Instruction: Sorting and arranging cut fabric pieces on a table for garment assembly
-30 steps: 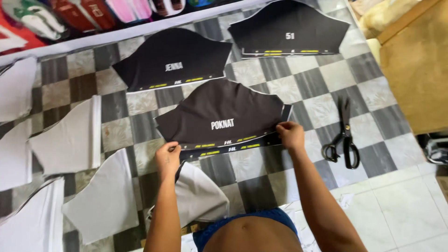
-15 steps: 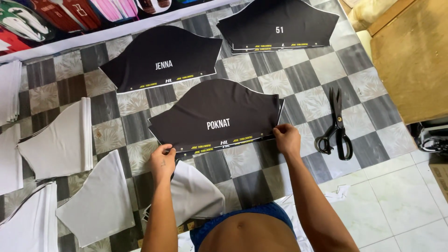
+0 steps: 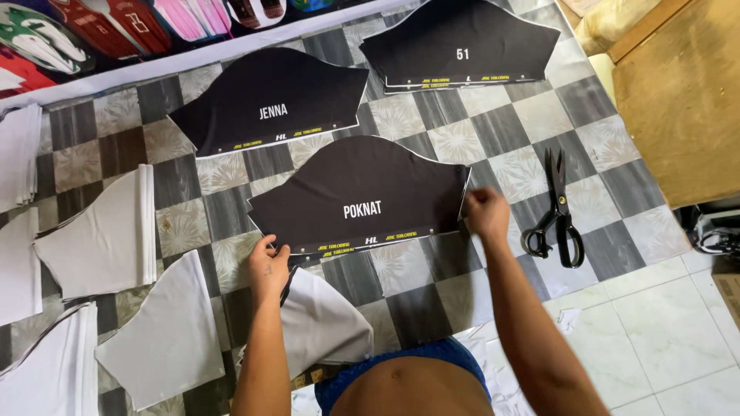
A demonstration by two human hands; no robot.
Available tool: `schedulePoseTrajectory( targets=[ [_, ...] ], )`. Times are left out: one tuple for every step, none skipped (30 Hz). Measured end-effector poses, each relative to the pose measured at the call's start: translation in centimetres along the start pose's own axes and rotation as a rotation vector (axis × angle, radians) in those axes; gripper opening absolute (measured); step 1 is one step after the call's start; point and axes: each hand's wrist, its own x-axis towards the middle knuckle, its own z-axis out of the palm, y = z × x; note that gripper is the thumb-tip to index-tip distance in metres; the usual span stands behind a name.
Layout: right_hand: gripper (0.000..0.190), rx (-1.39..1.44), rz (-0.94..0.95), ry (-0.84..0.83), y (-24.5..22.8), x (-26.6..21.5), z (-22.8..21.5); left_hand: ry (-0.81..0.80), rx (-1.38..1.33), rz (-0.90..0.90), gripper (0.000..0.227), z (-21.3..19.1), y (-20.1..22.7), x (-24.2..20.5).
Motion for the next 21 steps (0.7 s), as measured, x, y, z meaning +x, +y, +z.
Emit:
schedulePoseTrajectory(
  targets=[
    [0.032,-0.009,-0.056,0.019,-0.1,1.8,0.0,0.001,0.001,-0.001,0.049,0.2,-0.2,0.1],
    [0.033,-0.017,-0.112,0.037,-0.2,3.5,-0.1,0.003,0.002,-0.002,0.053,0.3,-0.4,0.2],
    [0.033,-0.018,-0.113,0.037,-0.9,4.4,-0.3,0.002,0.001,-0.003,0.053,0.2,-0.2,0.1],
    [0.032,-0.037,-0.152,0.040,-1.7,5.3,-0.6,0.001,0.007,-0.002,0.057,0.0,-0.1,0.1],
    [0.031,-0.057,-0.191,0.041,-2.4,6.1,-0.9,-0.001,0.013,-0.005,0.061,-0.2,-0.1,-0.2],
    [0.031,-0.059,-0.190,0.039,-2.4,6.7,-0.6,-0.002,0.013,-0.008,0.061,-0.2,-0.2,-0.2],
    [0.037,-0.124,-0.235,0.022,-2.6,7.4,-0.4,-0.011,0.018,-0.023,0.065,0.0,-0.3,-0.1],
    [0.043,-0.189,-0.280,0.005,-2.7,8.2,-0.2,-0.021,0.022,-0.037,0.070,0.0,-0.4,0.0],
    [0.043,-0.192,-0.281,0.001,-2.0,8.7,0.3,-0.020,0.022,-0.042,0.070,0.1,-0.3,-0.1],
    [0.034,-0.215,-0.265,0.003,-1.3,9.3,0.7,-0.025,0.020,-0.044,0.071,0.1,-0.3,-0.1],
    [0.025,-0.237,-0.252,0.005,-0.9,10.0,1.3,-0.028,0.018,-0.045,0.072,0.1,-0.2,0.0],
    [0.025,-0.238,-0.257,0.001,-1.1,10.0,1.3,-0.023,0.017,-0.050,0.072,0.1,0.0,0.0],
    [0.027,-0.190,-0.195,0.002,-1.2,9.8,1.3,-0.016,0.034,-0.045,0.070,0.1,0.0,-0.2],
    [0.029,-0.143,-0.132,0.004,-1.2,9.7,1.3,-0.009,0.051,-0.041,0.069,0.1,-0.1,-0.4],
    [0.029,-0.147,-0.130,-0.004,-1.4,9.8,1.1,-0.010,0.055,-0.049,0.069,0.0,-0.3,-0.2],
    [0.033,-0.140,-0.127,-0.005,-1.4,10.0,0.8,0.004,0.053,-0.031,0.069,0.1,-0.4,0.0],
    [0.037,-0.135,-0.119,-0.003,-1.1,10.1,0.3,0.012,0.053,-0.011,0.069,0.4,-0.5,0.1],
    [0.037,-0.141,-0.110,-0.008,-1.0,9.7,0.4,0.005,0.058,-0.018,0.069,0.4,-1.1,0.0],
    [0.041,-0.118,-0.124,-0.018,-1.3,9.7,0.3,0.019,0.058,-0.002,0.067,0.6,-1.3,0.3],
    [0.046,-0.095,-0.137,-0.028,-1.5,9.7,0.2,0.034,0.058,0.014,0.065,0.8,-1.4,0.4],
    [0.046,-0.096,-0.133,-0.029,-1.4,9.9,0.3,0.030,0.061,0.013,0.065,1.3,-2.0,0.9]
  ],
)
